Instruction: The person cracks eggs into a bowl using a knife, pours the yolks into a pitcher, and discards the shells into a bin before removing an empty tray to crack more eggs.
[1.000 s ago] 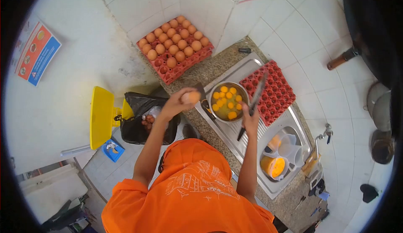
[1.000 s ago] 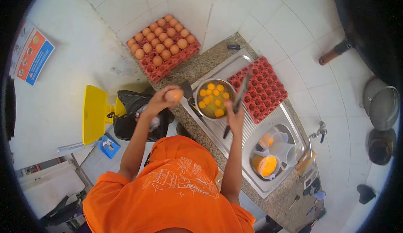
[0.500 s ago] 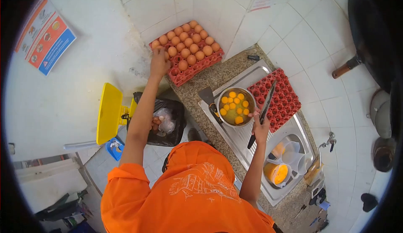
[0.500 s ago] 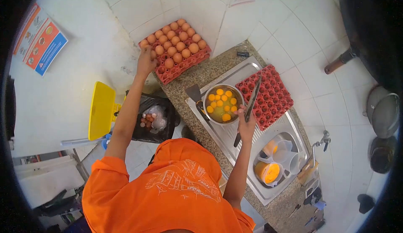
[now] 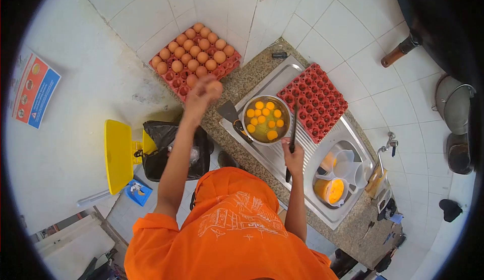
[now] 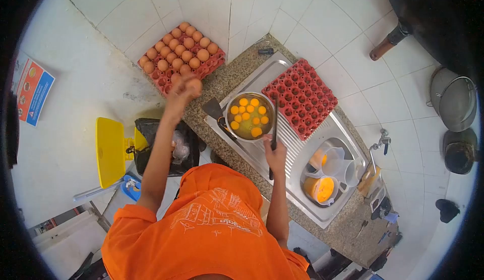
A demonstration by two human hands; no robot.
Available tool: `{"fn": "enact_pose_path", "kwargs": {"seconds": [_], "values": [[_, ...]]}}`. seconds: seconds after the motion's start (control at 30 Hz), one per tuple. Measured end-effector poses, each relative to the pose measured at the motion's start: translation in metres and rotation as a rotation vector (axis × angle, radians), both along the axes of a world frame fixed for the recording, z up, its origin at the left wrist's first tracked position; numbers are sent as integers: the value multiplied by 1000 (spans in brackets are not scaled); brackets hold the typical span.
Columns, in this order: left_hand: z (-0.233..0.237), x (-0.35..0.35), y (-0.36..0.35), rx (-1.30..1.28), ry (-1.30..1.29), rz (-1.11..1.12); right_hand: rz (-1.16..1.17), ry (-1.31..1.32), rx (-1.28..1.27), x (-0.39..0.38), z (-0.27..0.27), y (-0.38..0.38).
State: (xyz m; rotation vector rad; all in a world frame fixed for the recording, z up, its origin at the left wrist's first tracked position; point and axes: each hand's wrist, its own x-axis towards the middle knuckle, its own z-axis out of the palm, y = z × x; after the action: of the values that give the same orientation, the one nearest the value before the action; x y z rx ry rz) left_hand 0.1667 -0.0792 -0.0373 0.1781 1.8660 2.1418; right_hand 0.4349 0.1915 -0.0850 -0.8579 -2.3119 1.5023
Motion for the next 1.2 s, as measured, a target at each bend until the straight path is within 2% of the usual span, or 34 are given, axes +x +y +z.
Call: {"fn": "enact_pose_path", "kwargs": {"seconds": [0.07,0.1,0.17,0.3,0.37,0.47,0.6,0.67,0.8,0.87,0.93,1.0,1.03,1.1,1.17,1.2], "values": [[-15,23,21,366,-452,-136,79,35,44,-8,1,-11],[-20,34,24,366,-450,-130,85,36,43,-9,2,-13],[-27,50,23,479,-620,-158,122,64,41,-9,3,-19],[-49,64,-5,412,-651,-55,146,-20,-6,-6,3,-26],[-53,69,-24,-26,-474,-59,193,-38,-20,-9,1,-29],[-55,70,-43,-193,-417,55,296,-94,-70,-15,6,-39],[-72,69,-70,-358,-332,98,351,-80,-114,-26,4,-51],[-94,67,-79,-511,-366,13,367,-22,-103,-30,-1,-56],[-123,73,-78,-617,-480,3,399,30,-61,-29,-10,-57],[-141,79,-97,-596,-587,-17,412,-96,-51,-25,5,-55],[-235,101,-148,-872,-134,83,373,-137,-113,-19,10,-52],[-216,106,-174,-979,-300,55,326,-173,-177,-14,8,-46],[-220,101,-183,-980,-295,44,310,-140,-157,-11,3,-44],[-230,98,-194,-517,-465,178,291,-116,-139,-4,-2,-42],[-160,90,-164,64,-673,205,274,-180,-125,-3,0,-40],[-135,85,-146,198,-628,131,269,-187,-120,-4,-1,-39]]}}
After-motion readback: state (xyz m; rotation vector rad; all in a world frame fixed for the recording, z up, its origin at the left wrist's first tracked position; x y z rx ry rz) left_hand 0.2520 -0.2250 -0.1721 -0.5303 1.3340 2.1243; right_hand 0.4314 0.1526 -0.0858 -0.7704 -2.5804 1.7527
